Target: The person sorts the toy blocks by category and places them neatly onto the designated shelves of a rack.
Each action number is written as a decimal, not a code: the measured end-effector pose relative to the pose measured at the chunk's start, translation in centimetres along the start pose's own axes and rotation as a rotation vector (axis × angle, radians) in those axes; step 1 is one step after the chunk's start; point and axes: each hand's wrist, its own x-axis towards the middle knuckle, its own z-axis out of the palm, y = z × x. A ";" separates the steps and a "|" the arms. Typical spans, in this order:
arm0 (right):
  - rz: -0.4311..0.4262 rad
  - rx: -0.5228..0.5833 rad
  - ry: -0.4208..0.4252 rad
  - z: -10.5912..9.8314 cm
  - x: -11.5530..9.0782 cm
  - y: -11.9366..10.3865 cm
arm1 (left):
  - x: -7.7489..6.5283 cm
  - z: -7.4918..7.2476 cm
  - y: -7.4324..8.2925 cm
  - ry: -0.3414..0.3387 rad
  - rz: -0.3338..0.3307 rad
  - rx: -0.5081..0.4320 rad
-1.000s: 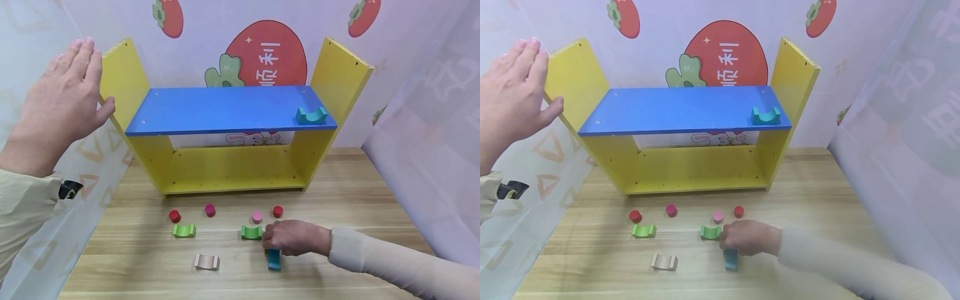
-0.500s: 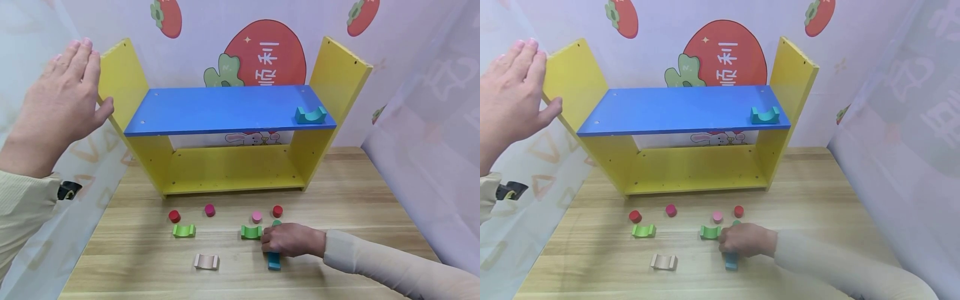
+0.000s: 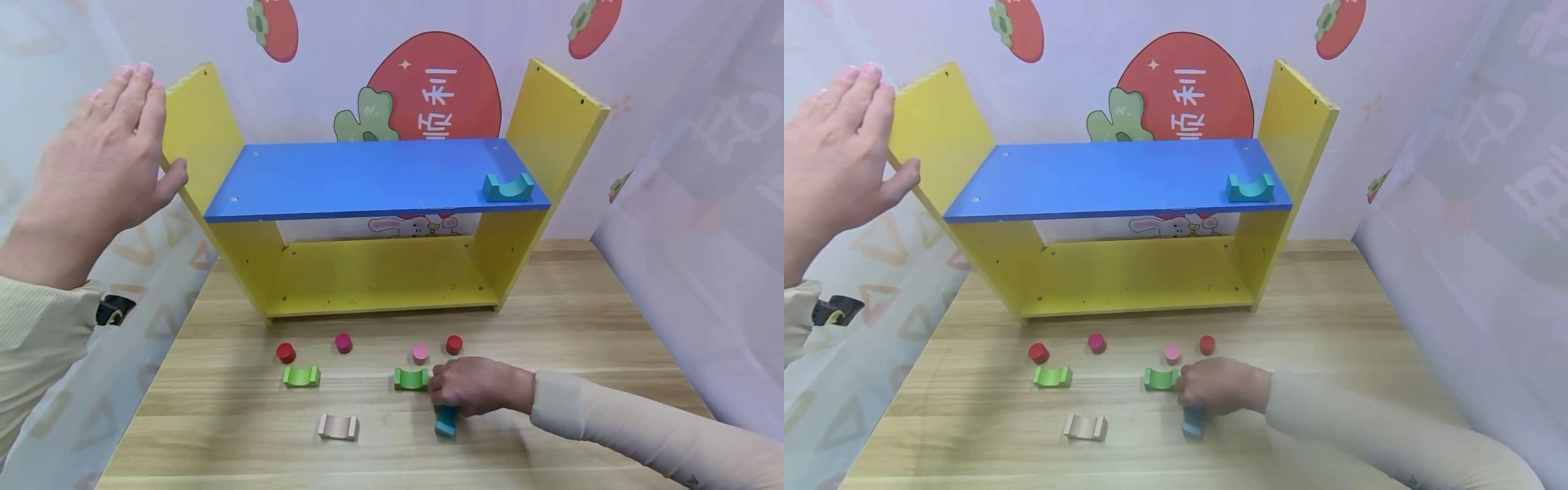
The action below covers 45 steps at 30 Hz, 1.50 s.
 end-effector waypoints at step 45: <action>0.637 0.334 0.170 -25.7 -6.4 14.1 | 0.0 0.2 -0.3 0.046 0.036 -0.008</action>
